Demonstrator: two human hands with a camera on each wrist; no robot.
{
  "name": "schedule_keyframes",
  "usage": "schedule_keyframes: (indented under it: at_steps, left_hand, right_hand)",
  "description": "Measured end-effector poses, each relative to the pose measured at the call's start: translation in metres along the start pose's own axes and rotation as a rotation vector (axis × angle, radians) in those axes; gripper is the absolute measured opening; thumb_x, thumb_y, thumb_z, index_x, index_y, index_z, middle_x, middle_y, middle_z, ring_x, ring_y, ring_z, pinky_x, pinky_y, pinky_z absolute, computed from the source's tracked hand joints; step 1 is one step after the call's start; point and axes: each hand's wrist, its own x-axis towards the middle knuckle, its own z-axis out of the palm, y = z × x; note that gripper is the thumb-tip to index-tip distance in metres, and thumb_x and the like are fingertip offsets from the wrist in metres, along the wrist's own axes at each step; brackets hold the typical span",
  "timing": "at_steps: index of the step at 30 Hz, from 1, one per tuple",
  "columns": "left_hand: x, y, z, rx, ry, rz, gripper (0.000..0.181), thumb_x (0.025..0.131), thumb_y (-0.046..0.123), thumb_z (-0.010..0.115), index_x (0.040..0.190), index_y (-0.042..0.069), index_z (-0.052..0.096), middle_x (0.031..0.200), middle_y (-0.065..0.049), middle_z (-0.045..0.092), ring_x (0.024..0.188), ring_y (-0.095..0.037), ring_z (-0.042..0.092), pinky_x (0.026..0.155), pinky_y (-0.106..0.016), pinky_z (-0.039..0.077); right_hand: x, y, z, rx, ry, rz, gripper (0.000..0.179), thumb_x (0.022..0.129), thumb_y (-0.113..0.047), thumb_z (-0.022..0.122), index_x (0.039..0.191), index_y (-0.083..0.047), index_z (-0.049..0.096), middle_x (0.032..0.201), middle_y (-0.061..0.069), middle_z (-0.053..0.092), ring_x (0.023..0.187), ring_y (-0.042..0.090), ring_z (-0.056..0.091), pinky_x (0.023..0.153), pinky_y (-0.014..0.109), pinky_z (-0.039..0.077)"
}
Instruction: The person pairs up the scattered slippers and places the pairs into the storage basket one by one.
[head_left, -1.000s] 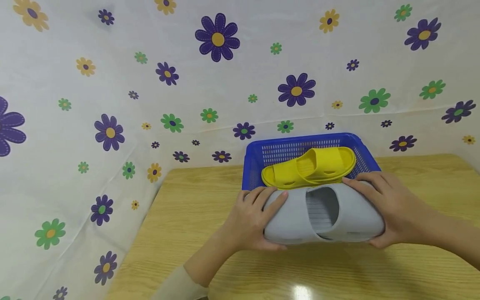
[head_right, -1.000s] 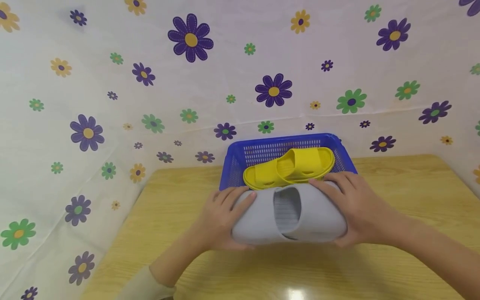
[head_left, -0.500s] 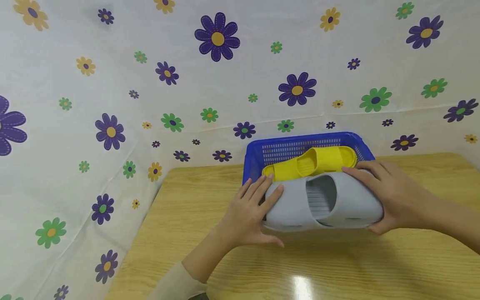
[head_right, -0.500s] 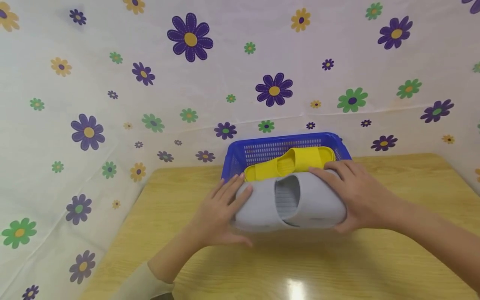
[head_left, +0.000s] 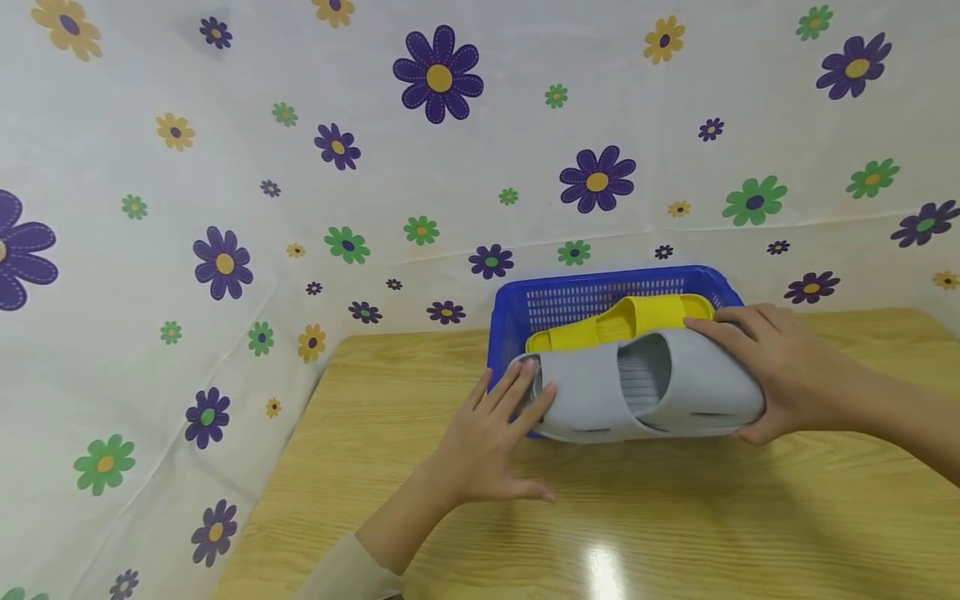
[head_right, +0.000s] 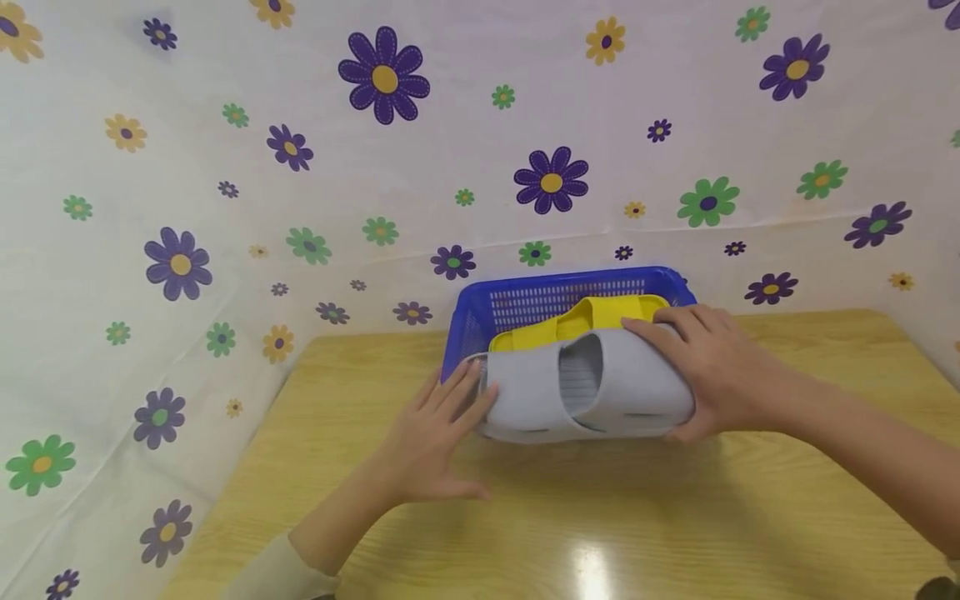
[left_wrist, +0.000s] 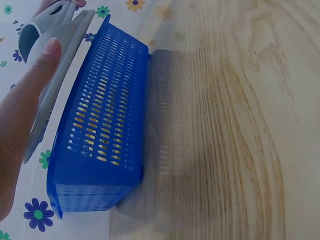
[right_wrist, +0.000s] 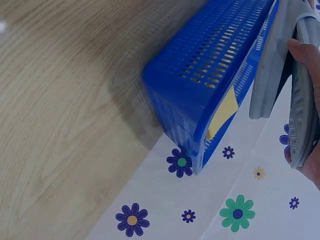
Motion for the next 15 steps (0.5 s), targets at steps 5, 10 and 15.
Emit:
schedule_keyframes:
  at_steps: [5, 10, 15]
  left_hand:
    - [-0.008, -0.003, 0.006, -0.018, 0.003, 0.003, 0.106, 0.075, 0.085, 0.002, 0.151, 0.015, 0.025, 0.153, -0.018, 0.026, 0.141, -0.034, 0.025, 0.109, -0.056, 0.028]
    - [-0.013, -0.004, 0.011, -0.025, 0.007, 0.001, 0.105, 0.076, 0.085, 0.002, 0.150, 0.015, 0.028, 0.152, -0.018, 0.029, 0.140, -0.035, 0.027, 0.109, -0.056, 0.027]
    - [-0.017, -0.003, 0.015, -0.026, -0.026, -0.014, 0.105, 0.076, 0.083, -0.001, 0.150, 0.014, 0.029, 0.153, -0.019, 0.025, 0.140, -0.036, 0.026, 0.111, -0.055, 0.025]
  right_hand:
    - [0.004, 0.004, 0.002, -0.020, -0.022, 0.019, 0.116, 0.036, -0.050, 0.089, 0.134, -0.009, 0.044, 0.118, 0.019, 0.054, 0.100, 0.038, 0.051, 0.077, 0.057, 0.047]
    - [0.008, 0.010, 0.006, -0.023, -0.035, 0.012, 0.115, 0.038, -0.051, 0.089, 0.134, -0.008, 0.043, 0.117, 0.020, 0.054, 0.099, 0.038, 0.052, 0.077, 0.056, 0.046]
    - [0.012, 0.018, 0.008, -0.004, -0.075, 0.035, 0.116, 0.040, -0.049, 0.089, 0.137, -0.010, 0.040, 0.119, 0.019, 0.053, 0.102, 0.038, 0.051, 0.080, 0.056, 0.043]
